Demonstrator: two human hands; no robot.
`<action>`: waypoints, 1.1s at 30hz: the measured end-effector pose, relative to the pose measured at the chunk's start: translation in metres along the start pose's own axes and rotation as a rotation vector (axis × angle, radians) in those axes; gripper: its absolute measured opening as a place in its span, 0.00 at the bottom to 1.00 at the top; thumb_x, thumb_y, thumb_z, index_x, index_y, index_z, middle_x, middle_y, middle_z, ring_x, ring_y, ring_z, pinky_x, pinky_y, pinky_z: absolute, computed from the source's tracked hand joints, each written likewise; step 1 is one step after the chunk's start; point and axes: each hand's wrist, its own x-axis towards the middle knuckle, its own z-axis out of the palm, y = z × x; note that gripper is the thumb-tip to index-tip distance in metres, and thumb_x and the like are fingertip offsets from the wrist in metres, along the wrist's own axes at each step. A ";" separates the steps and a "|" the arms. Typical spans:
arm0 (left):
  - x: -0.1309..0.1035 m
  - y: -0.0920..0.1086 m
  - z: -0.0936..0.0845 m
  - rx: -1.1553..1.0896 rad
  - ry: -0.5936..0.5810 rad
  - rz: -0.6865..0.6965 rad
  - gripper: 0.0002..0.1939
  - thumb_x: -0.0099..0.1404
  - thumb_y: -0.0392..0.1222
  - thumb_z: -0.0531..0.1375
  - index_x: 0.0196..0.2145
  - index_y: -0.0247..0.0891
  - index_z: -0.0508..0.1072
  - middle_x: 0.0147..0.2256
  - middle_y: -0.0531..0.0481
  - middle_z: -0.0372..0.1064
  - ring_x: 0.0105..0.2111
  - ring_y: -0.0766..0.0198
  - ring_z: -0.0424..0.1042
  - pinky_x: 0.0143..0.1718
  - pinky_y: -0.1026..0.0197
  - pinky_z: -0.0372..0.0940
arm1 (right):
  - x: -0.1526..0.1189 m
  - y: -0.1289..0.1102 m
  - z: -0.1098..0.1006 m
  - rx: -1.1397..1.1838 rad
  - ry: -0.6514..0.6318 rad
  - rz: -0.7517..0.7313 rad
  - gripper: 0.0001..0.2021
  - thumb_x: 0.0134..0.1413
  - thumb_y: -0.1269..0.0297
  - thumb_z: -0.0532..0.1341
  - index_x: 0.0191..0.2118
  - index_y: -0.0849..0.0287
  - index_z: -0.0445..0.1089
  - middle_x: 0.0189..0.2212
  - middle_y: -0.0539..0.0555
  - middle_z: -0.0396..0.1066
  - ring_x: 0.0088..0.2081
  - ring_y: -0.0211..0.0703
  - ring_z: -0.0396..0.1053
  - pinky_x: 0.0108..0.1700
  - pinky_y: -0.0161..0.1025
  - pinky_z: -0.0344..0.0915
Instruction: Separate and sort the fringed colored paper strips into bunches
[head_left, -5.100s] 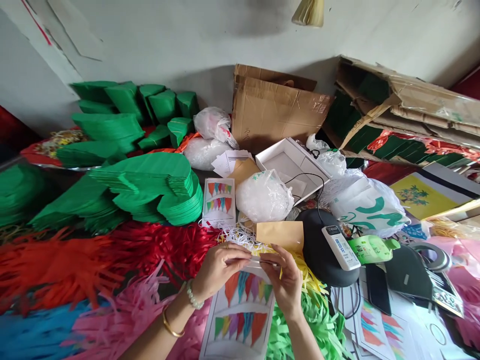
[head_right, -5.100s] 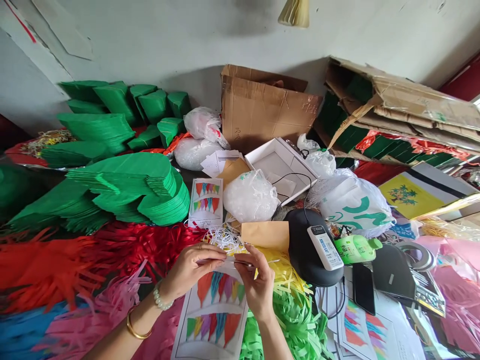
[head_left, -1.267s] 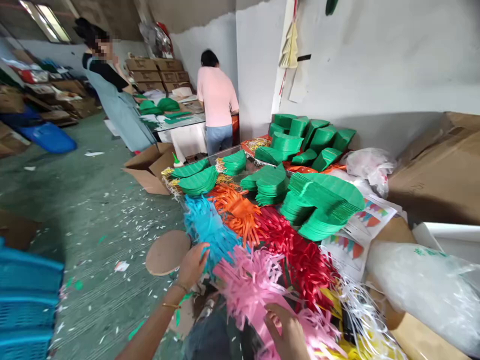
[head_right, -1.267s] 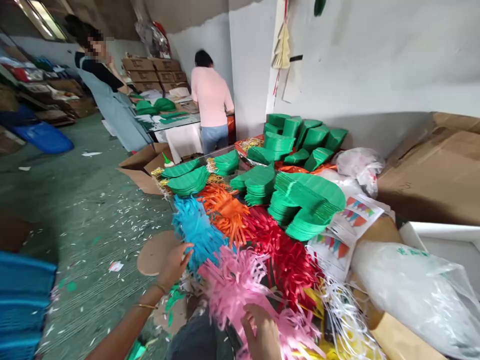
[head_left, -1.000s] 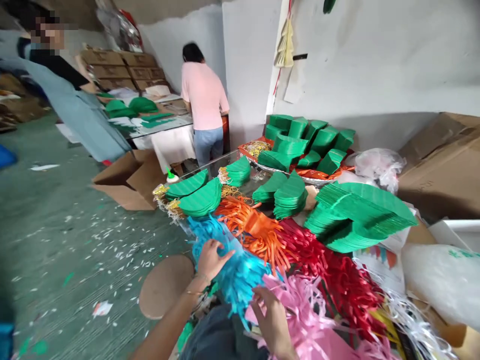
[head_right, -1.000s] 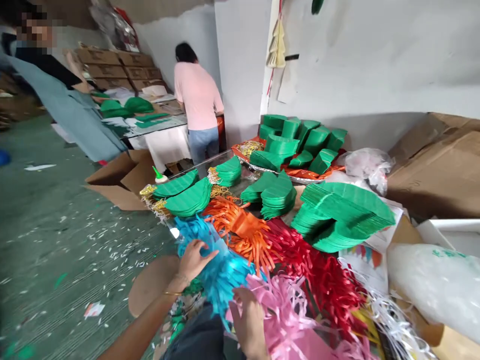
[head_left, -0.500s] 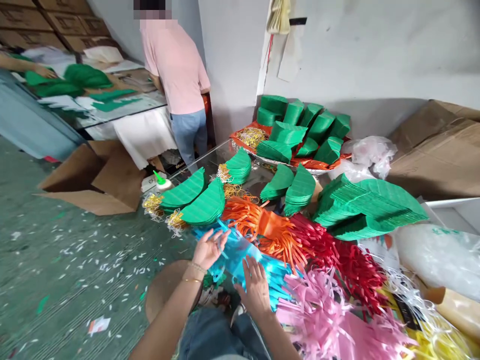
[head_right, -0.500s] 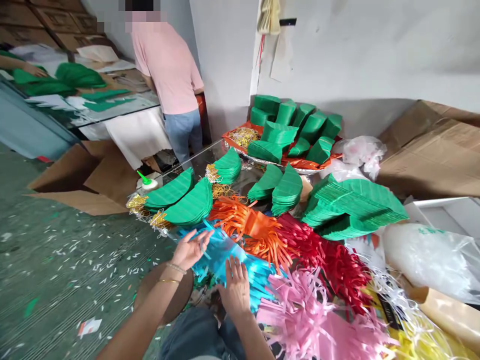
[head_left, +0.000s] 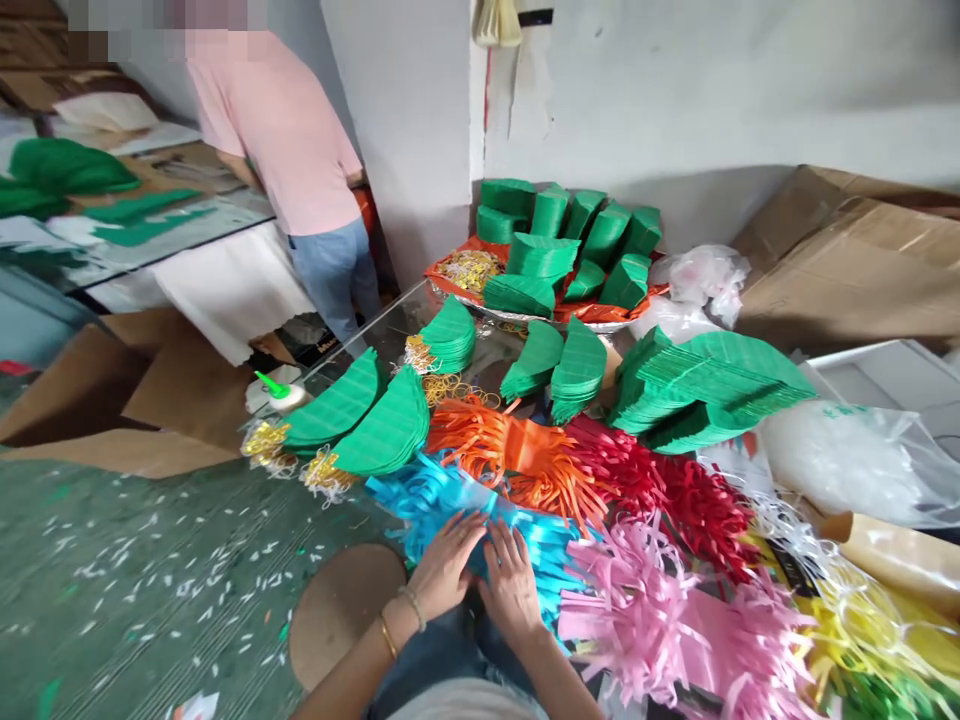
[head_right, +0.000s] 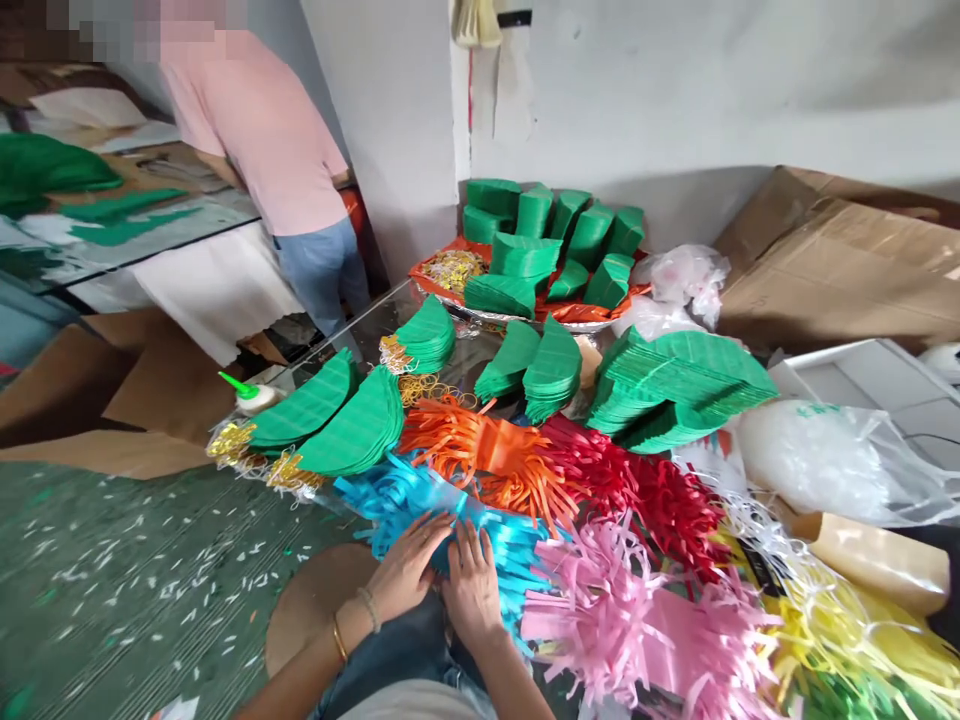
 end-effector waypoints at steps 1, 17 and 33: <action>0.002 -0.005 -0.003 0.025 -0.037 0.033 0.41 0.47 0.22 0.53 0.60 0.40 0.60 0.62 0.44 0.59 0.63 0.54 0.57 0.65 0.43 0.53 | -0.001 -0.002 0.001 -0.012 0.027 -0.005 0.16 0.58 0.67 0.60 0.52 0.64 0.69 0.55 0.62 0.69 0.60 0.54 0.61 0.62 0.53 0.56; 0.015 -0.046 -0.026 0.166 -0.157 0.434 0.18 0.71 0.44 0.53 0.57 0.39 0.67 0.56 0.45 0.68 0.58 0.54 0.65 0.60 0.44 0.60 | 0.005 -0.030 -0.026 0.006 0.112 0.185 0.12 0.66 0.73 0.51 0.35 0.57 0.70 0.36 0.54 0.75 0.39 0.43 0.71 0.45 0.42 0.65; 0.034 -0.049 -0.039 -0.012 -0.264 0.118 0.18 0.66 0.29 0.51 0.49 0.41 0.74 0.42 0.45 0.78 0.42 0.56 0.77 0.45 0.54 0.71 | 0.023 -0.020 -0.025 0.045 -0.075 0.409 0.18 0.58 0.77 0.50 0.49 0.59 0.70 0.41 0.57 0.76 0.43 0.45 0.73 0.49 0.41 0.64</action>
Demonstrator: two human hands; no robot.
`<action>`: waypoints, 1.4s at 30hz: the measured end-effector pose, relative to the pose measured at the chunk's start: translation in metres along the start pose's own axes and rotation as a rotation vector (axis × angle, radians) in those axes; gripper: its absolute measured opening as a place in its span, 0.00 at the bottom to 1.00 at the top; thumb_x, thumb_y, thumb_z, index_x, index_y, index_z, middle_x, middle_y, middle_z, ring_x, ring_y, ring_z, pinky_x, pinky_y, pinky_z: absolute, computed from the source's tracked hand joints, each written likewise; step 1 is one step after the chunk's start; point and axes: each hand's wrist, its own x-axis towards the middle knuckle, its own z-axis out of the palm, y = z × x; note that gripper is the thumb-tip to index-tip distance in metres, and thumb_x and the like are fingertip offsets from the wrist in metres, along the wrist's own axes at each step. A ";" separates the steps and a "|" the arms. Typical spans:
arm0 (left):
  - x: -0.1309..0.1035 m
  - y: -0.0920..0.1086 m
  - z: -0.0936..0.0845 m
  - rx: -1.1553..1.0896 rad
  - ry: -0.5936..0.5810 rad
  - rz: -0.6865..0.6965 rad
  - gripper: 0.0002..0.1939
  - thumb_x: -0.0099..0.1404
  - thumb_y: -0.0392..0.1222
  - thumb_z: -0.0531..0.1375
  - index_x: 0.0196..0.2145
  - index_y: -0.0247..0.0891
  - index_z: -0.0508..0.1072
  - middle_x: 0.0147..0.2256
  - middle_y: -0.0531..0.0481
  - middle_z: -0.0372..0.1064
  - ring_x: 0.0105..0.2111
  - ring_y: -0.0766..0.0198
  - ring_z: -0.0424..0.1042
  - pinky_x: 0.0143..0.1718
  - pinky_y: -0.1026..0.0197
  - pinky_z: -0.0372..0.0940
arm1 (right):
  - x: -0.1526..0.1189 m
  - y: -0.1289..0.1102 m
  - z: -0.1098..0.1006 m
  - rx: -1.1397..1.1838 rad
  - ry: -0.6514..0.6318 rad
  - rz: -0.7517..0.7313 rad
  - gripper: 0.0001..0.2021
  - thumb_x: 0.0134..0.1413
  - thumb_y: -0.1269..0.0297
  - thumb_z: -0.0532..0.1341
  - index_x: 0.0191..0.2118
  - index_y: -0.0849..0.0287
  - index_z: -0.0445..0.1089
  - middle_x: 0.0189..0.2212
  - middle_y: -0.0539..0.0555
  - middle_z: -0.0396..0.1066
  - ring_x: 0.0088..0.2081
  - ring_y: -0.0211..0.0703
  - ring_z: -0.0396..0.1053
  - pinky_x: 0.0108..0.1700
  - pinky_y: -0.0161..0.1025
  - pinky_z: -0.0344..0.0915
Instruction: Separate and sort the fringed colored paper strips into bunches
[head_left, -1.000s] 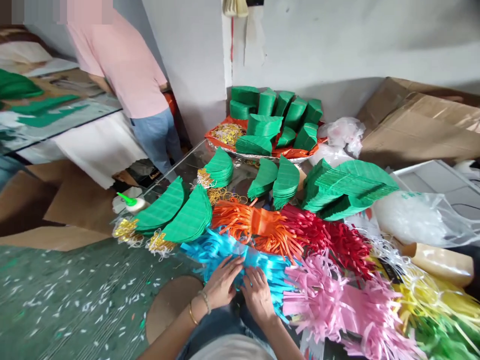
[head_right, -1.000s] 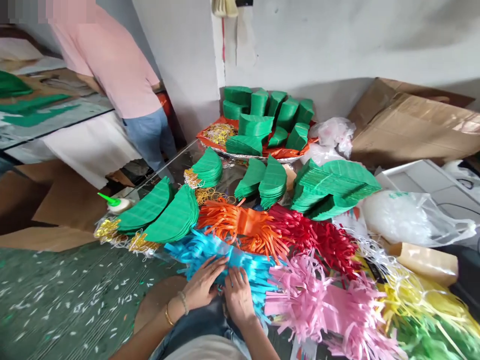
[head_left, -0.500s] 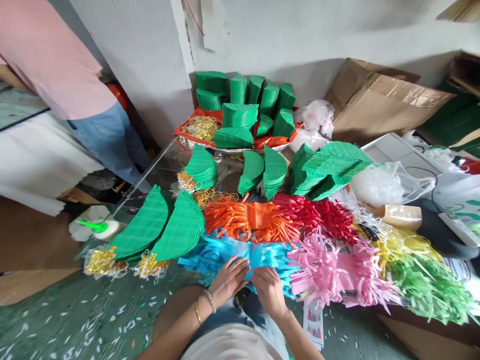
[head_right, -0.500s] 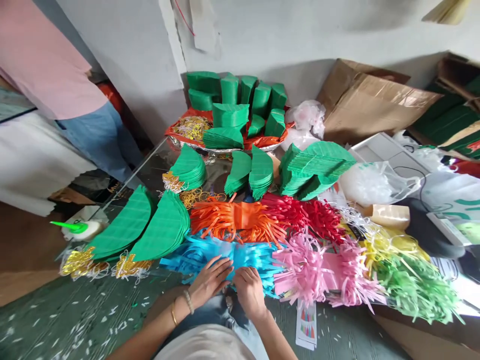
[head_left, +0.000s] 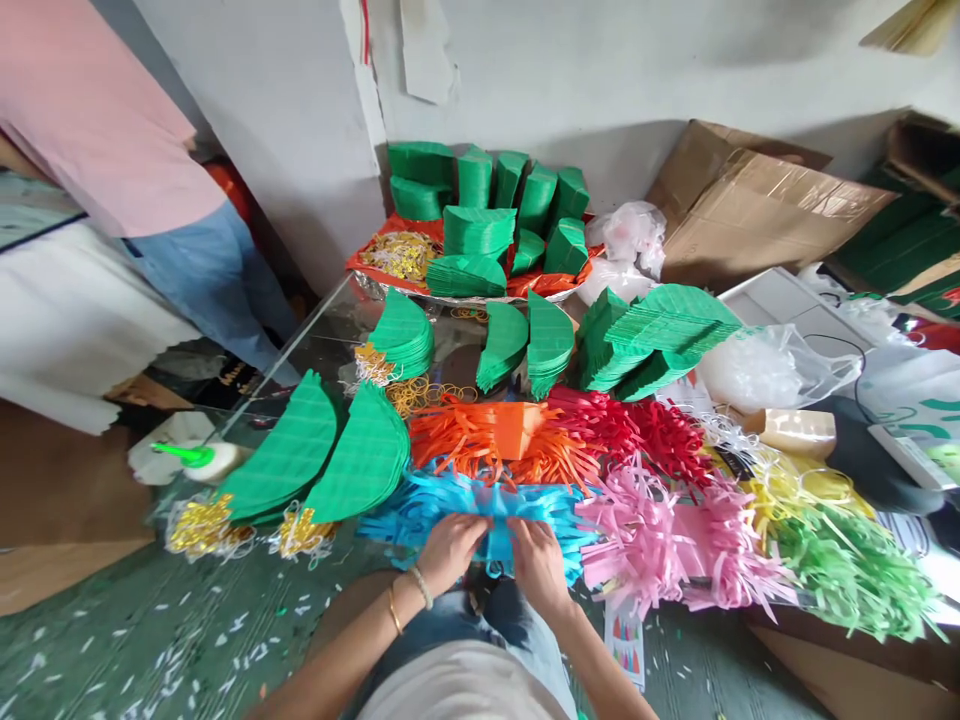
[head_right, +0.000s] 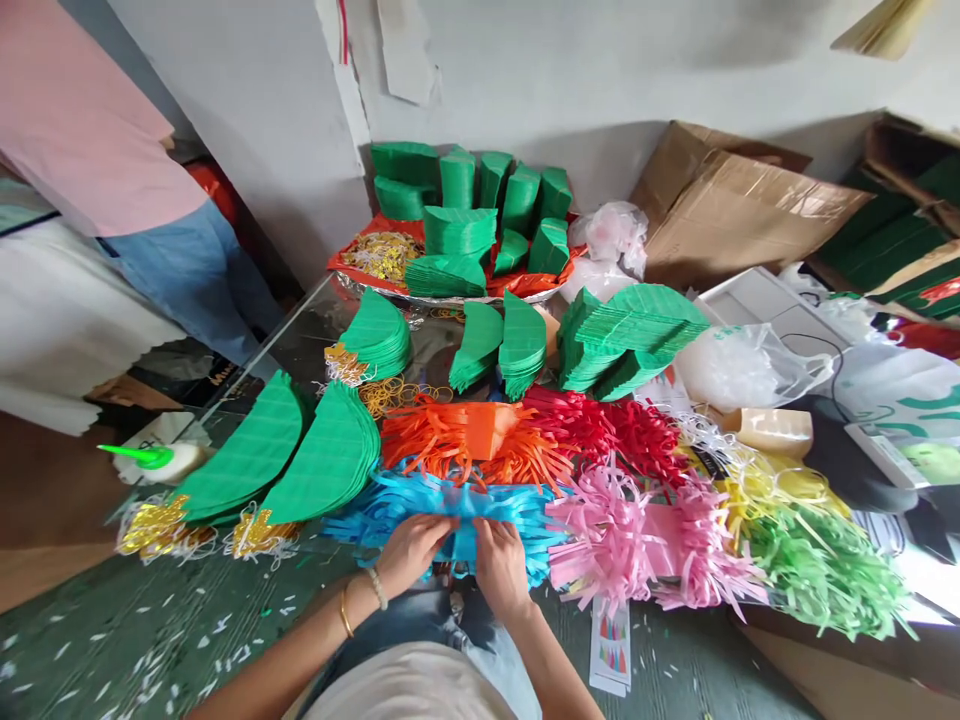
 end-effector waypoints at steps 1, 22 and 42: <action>0.004 -0.003 -0.004 -0.005 -0.002 -0.050 0.17 0.68 0.31 0.51 0.48 0.41 0.75 0.39 0.45 0.79 0.39 0.56 0.78 0.41 0.55 0.71 | 0.006 0.002 -0.004 0.014 -0.021 0.054 0.15 0.60 0.75 0.51 0.46 0.58 0.71 0.38 0.55 0.77 0.40 0.44 0.73 0.45 0.38 0.64; 0.042 -0.009 -0.064 0.247 0.072 -0.486 0.24 0.61 0.27 0.51 0.56 0.33 0.65 0.42 0.37 0.74 0.44 0.47 0.73 0.47 0.46 0.64 | 0.054 0.010 -0.001 0.020 -0.153 0.629 0.09 0.61 0.66 0.55 0.36 0.57 0.73 0.28 0.52 0.77 0.29 0.41 0.73 0.27 0.32 0.50; 0.021 0.000 -0.084 0.353 0.063 -0.446 0.13 0.61 0.28 0.51 0.40 0.37 0.71 0.41 0.41 0.72 0.43 0.50 0.72 0.41 0.52 0.66 | 0.055 0.007 0.002 -0.011 -0.159 0.669 0.10 0.62 0.63 0.55 0.38 0.56 0.74 0.29 0.54 0.78 0.31 0.44 0.76 0.30 0.33 0.57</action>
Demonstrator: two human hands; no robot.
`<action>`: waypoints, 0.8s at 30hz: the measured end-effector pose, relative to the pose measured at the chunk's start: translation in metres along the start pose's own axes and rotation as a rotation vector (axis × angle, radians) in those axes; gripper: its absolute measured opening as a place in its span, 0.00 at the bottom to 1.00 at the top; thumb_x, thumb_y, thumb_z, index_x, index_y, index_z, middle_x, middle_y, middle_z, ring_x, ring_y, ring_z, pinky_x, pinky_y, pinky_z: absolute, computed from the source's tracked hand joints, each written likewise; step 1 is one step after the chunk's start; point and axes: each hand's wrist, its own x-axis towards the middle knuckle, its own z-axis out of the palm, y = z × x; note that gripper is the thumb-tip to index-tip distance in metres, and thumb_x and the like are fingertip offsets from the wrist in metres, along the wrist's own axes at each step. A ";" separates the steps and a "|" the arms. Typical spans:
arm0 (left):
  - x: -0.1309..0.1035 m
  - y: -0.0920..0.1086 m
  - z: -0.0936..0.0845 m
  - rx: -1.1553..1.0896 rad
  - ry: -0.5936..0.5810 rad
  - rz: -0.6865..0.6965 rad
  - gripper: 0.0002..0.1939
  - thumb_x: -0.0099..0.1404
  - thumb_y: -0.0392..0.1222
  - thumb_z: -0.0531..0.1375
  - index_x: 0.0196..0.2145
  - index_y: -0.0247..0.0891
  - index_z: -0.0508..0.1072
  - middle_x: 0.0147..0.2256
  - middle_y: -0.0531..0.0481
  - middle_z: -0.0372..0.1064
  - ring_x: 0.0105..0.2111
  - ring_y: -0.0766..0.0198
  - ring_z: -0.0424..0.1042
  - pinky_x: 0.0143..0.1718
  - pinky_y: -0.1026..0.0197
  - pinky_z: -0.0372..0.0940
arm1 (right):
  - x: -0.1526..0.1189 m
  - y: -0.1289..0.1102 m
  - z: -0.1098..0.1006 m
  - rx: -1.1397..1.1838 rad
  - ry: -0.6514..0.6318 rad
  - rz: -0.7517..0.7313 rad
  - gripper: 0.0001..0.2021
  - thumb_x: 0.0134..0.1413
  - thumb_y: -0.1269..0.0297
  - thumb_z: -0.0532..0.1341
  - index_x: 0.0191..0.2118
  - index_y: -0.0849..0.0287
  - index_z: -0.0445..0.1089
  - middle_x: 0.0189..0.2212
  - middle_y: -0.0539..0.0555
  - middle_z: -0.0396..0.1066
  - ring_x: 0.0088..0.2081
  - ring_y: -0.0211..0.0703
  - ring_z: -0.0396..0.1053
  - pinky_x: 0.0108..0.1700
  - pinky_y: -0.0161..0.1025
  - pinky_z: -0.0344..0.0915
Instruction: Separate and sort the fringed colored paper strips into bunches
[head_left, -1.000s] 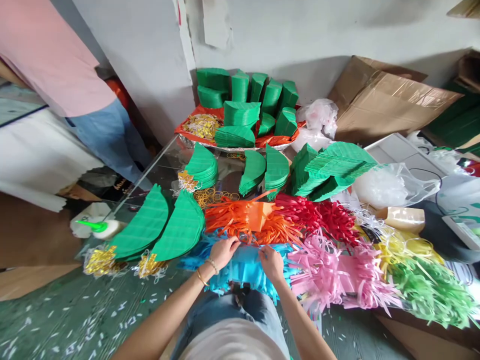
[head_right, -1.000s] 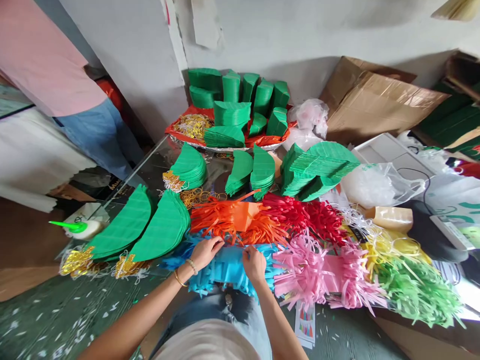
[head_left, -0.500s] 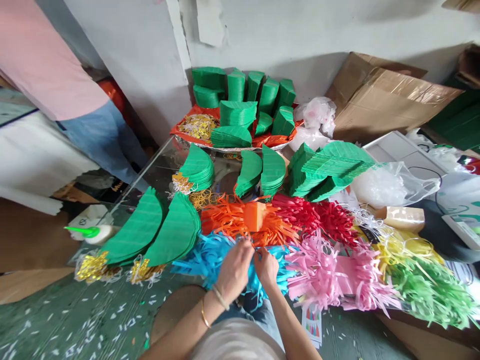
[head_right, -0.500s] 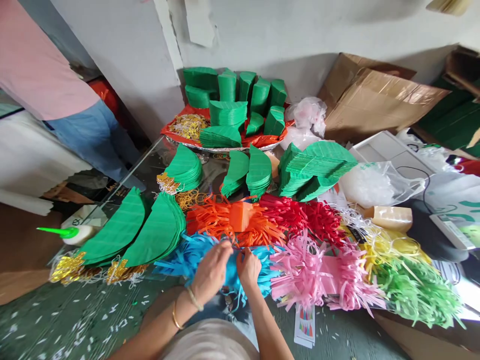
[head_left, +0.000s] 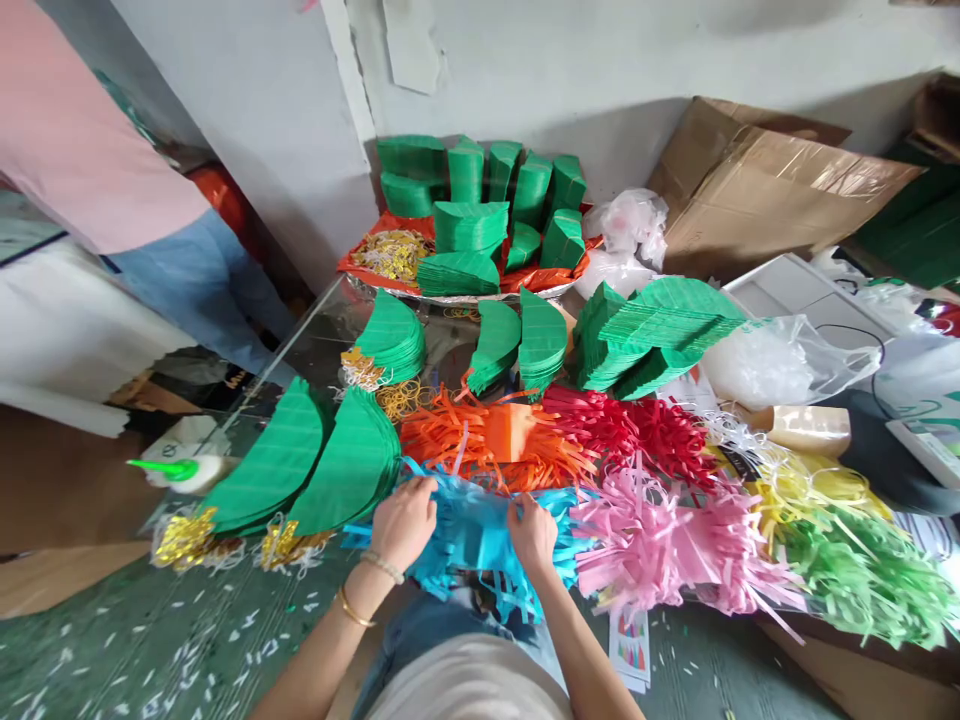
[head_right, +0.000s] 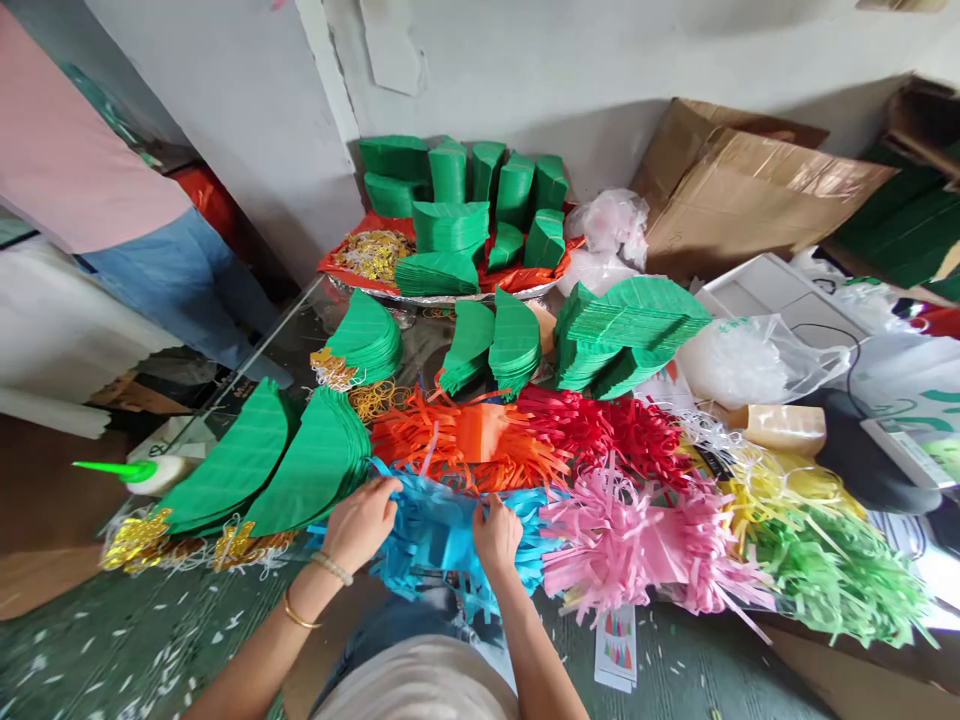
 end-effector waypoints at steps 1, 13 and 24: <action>0.001 0.001 -0.007 0.012 0.047 -0.038 0.14 0.62 0.29 0.51 0.42 0.36 0.71 0.43 0.38 0.71 0.45 0.48 0.71 0.43 0.50 0.66 | 0.000 0.000 0.000 0.000 -0.001 -0.001 0.10 0.62 0.63 0.55 0.38 0.56 0.74 0.29 0.54 0.78 0.31 0.44 0.76 0.30 0.33 0.57; -0.012 0.066 0.044 -0.040 -0.153 0.271 0.14 0.65 0.33 0.51 0.45 0.37 0.72 0.42 0.39 0.73 0.38 0.51 0.75 0.36 0.53 0.67 | -0.003 0.000 -0.003 0.014 0.007 -0.023 0.10 0.62 0.64 0.55 0.39 0.56 0.74 0.29 0.53 0.78 0.31 0.43 0.75 0.29 0.33 0.56; 0.022 0.027 -0.012 0.129 0.070 -0.026 0.17 0.69 0.34 0.43 0.45 0.29 0.69 0.44 0.33 0.70 0.37 0.49 0.76 0.33 0.52 0.68 | -0.005 -0.001 -0.002 0.022 0.000 -0.005 0.10 0.61 0.65 0.55 0.41 0.57 0.74 0.31 0.54 0.78 0.33 0.43 0.76 0.30 0.32 0.56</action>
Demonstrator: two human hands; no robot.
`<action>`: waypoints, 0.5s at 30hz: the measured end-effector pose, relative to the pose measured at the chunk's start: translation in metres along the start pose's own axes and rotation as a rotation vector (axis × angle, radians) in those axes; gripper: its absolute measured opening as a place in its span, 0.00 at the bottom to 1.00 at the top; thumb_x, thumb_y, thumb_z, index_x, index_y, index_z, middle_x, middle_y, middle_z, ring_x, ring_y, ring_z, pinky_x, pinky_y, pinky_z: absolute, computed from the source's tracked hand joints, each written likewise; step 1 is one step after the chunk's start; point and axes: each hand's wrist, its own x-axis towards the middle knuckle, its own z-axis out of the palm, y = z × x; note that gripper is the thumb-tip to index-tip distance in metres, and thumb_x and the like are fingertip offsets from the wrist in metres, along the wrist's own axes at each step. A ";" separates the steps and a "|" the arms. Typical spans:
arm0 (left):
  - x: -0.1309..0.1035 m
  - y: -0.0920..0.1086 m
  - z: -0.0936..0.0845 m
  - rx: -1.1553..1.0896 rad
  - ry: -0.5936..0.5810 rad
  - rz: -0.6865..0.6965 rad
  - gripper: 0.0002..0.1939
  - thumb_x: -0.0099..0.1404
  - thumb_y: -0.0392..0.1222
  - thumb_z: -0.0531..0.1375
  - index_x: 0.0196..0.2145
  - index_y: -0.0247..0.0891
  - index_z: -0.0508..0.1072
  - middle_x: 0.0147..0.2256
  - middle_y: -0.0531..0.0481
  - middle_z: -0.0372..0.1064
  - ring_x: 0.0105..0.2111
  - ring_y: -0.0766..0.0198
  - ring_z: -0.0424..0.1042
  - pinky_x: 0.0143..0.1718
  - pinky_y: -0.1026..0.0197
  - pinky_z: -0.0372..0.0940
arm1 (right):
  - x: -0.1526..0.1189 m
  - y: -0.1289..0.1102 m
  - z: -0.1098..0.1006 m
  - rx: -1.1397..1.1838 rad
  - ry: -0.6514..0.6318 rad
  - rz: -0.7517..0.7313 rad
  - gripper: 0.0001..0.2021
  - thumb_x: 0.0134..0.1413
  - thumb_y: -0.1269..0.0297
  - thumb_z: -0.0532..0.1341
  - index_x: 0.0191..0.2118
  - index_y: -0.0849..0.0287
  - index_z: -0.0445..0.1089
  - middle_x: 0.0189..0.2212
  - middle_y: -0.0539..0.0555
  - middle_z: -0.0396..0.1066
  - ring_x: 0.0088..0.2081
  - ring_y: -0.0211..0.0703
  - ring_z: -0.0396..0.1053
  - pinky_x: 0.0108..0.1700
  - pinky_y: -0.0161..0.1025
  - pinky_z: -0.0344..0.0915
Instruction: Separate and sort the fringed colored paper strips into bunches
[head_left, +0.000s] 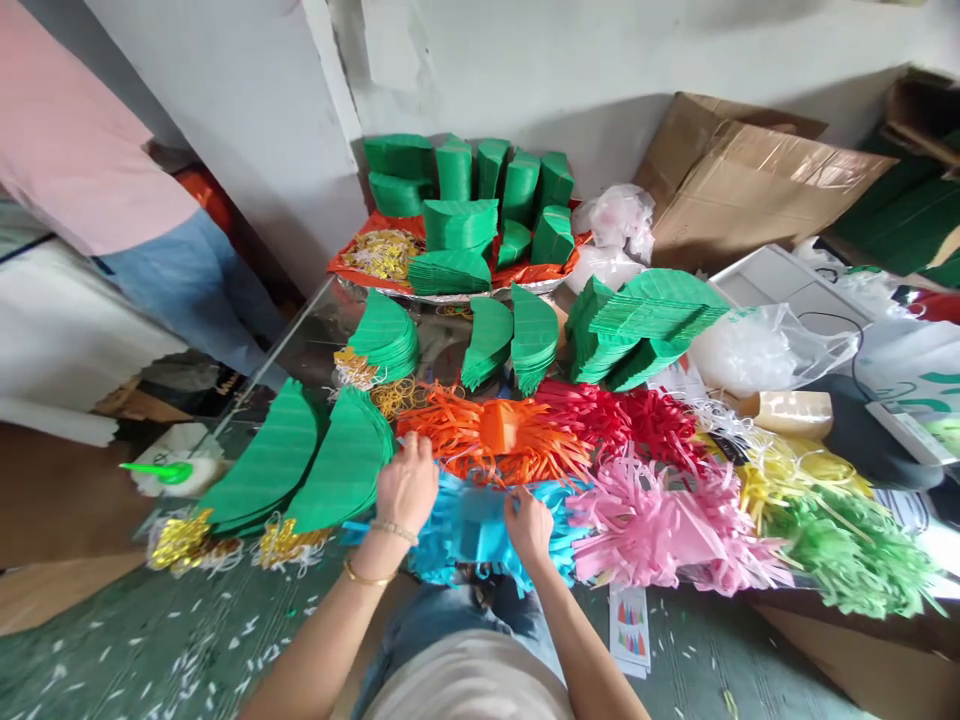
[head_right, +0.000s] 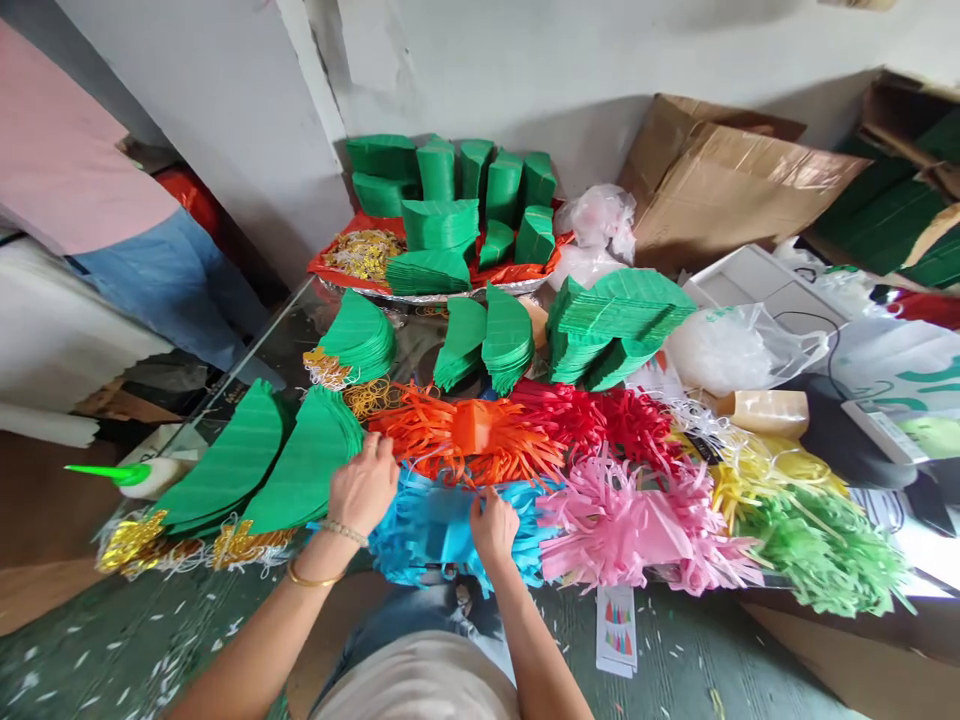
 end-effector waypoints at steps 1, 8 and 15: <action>-0.009 0.012 0.007 -0.047 0.047 0.106 0.16 0.69 0.33 0.44 0.46 0.32 0.69 0.44 0.36 0.71 0.39 0.51 0.75 0.35 0.54 0.68 | 0.000 0.000 0.000 -0.002 -0.002 0.002 0.10 0.62 0.65 0.55 0.41 0.57 0.74 0.31 0.54 0.78 0.33 0.43 0.76 0.30 0.32 0.57; -0.062 0.054 0.097 -0.157 0.082 0.527 0.26 0.57 0.25 0.51 0.54 0.31 0.66 0.54 0.34 0.69 0.55 0.51 0.68 0.53 0.51 0.66 | 0.001 -0.001 0.001 -0.016 0.014 -0.011 0.10 0.62 0.66 0.55 0.41 0.57 0.73 0.31 0.54 0.78 0.33 0.43 0.76 0.30 0.33 0.57; -0.050 0.024 0.132 -0.149 0.137 0.646 0.27 0.62 0.24 0.48 0.58 0.32 0.64 0.57 0.39 0.67 0.60 0.54 0.63 0.60 0.48 0.59 | 0.003 0.007 -0.006 -0.095 0.092 -0.079 0.07 0.58 0.66 0.59 0.40 0.57 0.73 0.27 0.53 0.77 0.31 0.45 0.75 0.32 0.35 0.58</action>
